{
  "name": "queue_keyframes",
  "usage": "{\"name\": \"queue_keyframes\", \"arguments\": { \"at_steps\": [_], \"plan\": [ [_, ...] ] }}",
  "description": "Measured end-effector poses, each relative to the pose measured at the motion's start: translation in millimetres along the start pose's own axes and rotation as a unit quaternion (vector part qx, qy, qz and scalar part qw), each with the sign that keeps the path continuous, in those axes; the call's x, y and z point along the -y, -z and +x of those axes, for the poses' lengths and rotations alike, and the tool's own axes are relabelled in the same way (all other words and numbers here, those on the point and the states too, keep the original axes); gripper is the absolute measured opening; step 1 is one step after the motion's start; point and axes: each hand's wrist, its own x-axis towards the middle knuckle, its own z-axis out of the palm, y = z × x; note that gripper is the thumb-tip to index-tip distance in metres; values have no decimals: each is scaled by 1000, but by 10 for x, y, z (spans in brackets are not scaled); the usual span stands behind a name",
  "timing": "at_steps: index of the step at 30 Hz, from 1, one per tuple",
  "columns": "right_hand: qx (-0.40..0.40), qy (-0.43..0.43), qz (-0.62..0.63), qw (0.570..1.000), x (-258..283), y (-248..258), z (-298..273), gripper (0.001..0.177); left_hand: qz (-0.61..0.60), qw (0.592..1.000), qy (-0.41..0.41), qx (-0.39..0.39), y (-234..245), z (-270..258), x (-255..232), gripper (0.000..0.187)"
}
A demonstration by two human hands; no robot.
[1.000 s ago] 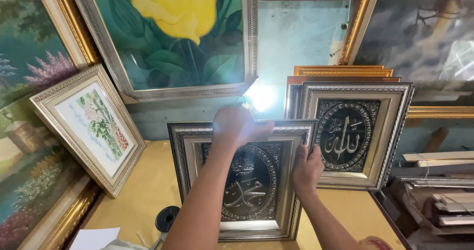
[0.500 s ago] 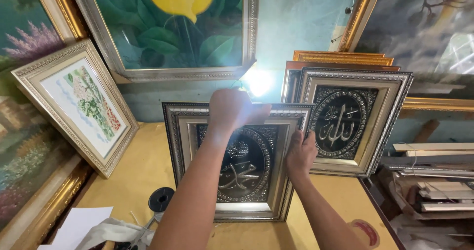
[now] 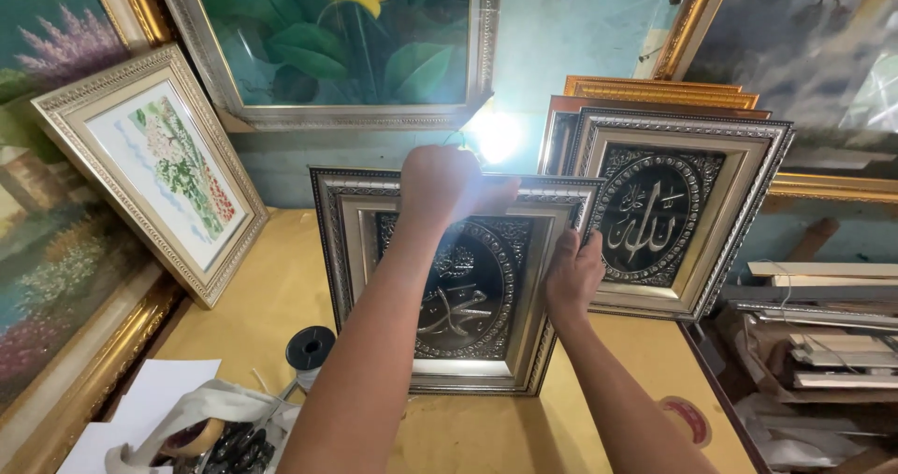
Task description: Attaching hanging wire and hardware to the back of a wooden picture frame using a screwdriver and string.
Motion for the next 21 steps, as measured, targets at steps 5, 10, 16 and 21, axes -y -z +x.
{"name": "queue_keyframes", "arguments": {
  "at_steps": [5,10,16,21],
  "plan": [
    [3,-2,10,1000,137,70,-104,40,-6,999,16,43,-181,74,49,49],
    [22,30,19,999,-198,-11,-17,38,-34,953,-94,-287,-644,17,180,45],
    [4,23,27,999,-300,59,-180,50,-25,937,-119,-327,-687,-391,127,42],
    [4,46,21,999,-448,221,-267,56,-91,906,143,-387,-433,-890,357,98]
  ]
}}
